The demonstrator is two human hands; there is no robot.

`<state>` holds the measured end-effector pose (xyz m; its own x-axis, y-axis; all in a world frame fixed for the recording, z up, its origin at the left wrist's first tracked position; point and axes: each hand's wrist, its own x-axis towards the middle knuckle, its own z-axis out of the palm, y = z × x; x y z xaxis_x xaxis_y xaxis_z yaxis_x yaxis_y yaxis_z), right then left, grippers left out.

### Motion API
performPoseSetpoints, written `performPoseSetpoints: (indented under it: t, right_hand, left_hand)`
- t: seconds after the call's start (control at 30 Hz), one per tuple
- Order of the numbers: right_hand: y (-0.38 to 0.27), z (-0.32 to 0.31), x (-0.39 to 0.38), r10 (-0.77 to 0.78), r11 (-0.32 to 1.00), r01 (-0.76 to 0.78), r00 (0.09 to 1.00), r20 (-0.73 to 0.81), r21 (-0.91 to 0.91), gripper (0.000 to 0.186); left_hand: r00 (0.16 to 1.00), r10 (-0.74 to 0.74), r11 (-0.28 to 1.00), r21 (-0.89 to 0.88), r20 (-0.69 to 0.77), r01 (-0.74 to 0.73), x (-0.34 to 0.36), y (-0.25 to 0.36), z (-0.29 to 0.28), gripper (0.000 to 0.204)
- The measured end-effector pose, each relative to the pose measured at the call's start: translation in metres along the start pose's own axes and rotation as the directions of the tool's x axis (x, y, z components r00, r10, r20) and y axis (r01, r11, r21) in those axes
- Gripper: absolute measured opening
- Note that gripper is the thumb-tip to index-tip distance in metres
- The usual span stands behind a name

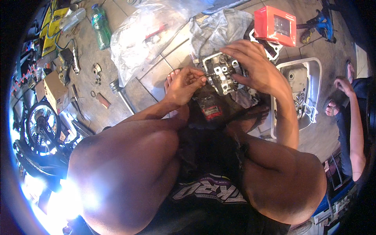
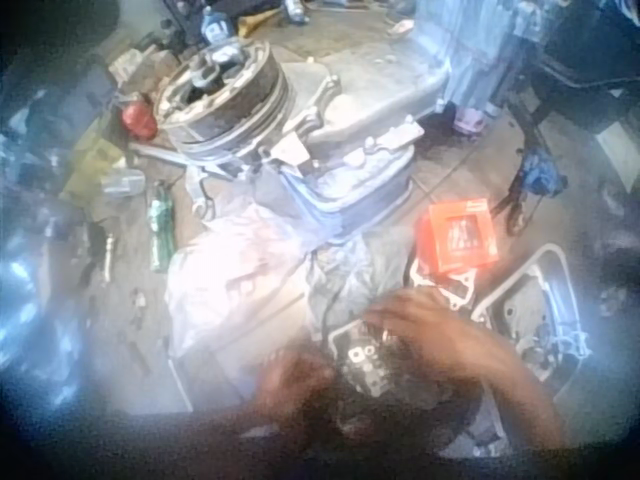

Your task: The person sits on the floor and assembles a metal cylinder head by placing small components and a camshaft into the housing, wipes the exterior with a cloth, and uses a metal rod to move parts in a tray.

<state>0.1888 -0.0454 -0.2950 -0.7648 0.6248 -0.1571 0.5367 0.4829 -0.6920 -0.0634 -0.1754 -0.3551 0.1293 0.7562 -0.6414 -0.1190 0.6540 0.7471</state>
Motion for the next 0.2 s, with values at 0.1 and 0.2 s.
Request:
performPoseSetpoints:
  t: [0.1,0.2]
  right_hand:
    - [0.0015,-0.0001,0.0068,-0.029,0.999,0.03,0.999,0.028,-0.023,0.073]
    - [0.0029,-0.001,0.0098,-0.032,0.999,0.034,0.998,0.061,-0.025,0.073]
  left_hand:
    - [1.0,0.019,0.999,-0.037,-0.001,-0.019,0.0021,-0.0003,0.0027,0.024]
    - [1.0,0.003,0.998,-0.067,0.023,-0.002,0.0048,-0.0012,-0.0001,0.025]
